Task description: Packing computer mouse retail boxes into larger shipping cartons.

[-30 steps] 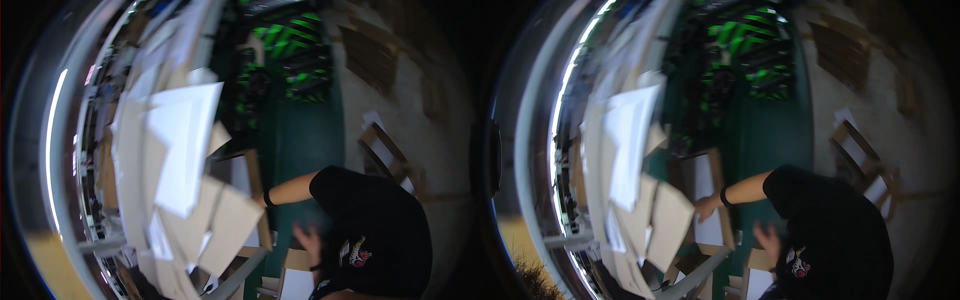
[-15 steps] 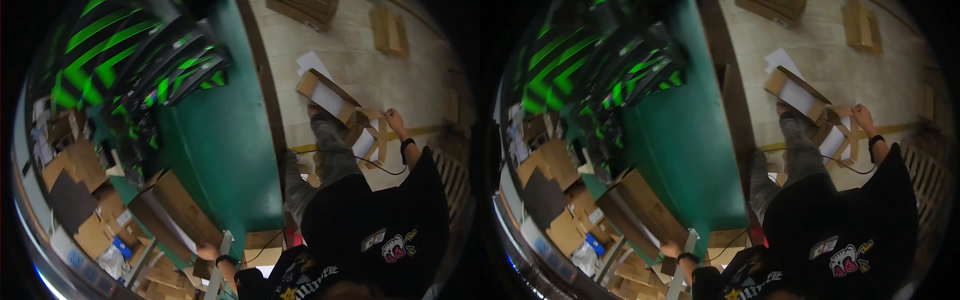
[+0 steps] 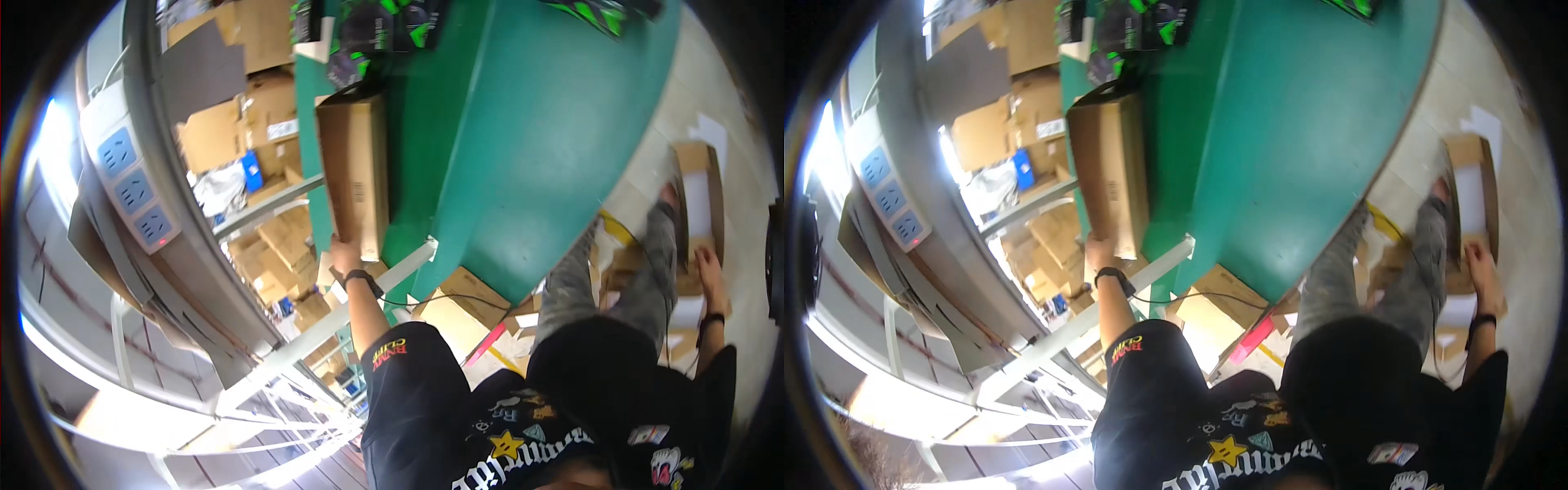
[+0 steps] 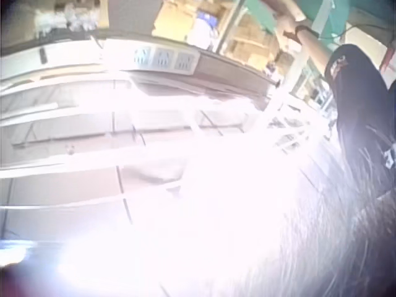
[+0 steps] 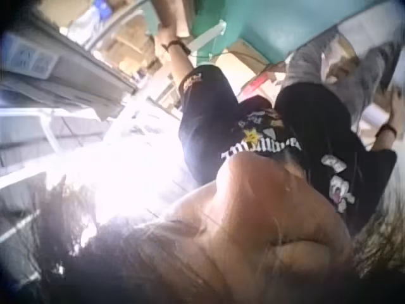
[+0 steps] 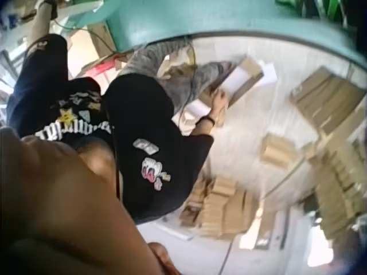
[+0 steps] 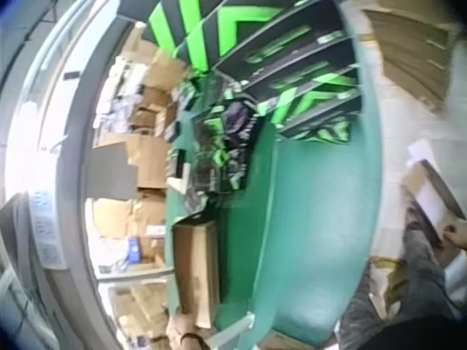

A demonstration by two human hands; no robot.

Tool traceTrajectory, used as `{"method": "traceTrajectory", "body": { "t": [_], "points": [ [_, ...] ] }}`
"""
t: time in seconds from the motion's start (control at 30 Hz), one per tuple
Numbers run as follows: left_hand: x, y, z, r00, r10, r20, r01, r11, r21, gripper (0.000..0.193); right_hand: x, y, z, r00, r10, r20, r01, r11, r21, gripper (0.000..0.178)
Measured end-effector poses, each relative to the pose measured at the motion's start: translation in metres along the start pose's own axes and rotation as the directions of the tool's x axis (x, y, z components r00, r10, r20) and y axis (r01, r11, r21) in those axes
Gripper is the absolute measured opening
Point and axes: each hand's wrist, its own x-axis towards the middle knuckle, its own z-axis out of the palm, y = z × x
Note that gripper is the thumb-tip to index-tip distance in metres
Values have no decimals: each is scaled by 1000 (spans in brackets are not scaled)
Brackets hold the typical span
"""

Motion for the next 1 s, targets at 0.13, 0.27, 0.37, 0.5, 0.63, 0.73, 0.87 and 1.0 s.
{"method": "traceTrajectory", "body": {
  "t": [0.13,0.27,0.37,0.5,0.63,0.73,0.87,1.0],
  "points": [
    [-75,40,12,993,-78,-85,81,996,26,31,136,128,37,982,-101,-160,77,985,-152,41],
    [-98,10,35,1000,31,-1,-31,1000,-1,24,260,151,71,983,82,-166,-154,861,-485,72],
    [-86,5,21,983,184,28,-177,971,-159,21,322,157,89,981,118,-154,-176,878,-445,90],
    [-26,-13,11,982,144,119,-152,986,64,25,331,145,136,991,136,-9,-136,988,-74,75],
    [5,-54,-13,1000,-18,0,17,929,370,41,262,-8,135,990,141,-23,-143,982,-121,57],
    [21,-89,-37,973,35,228,-125,912,391,32,259,-15,145,991,0,-133,-53,917,-396,48],
    [38,-42,57,883,-264,388,68,890,450,46,251,226,37,825,-404,-395,152,832,-534,46],
    [7,-21,-28,909,-166,382,-60,855,515,37,115,170,2,766,-342,-544,62,882,-467,38]
  ]
}}
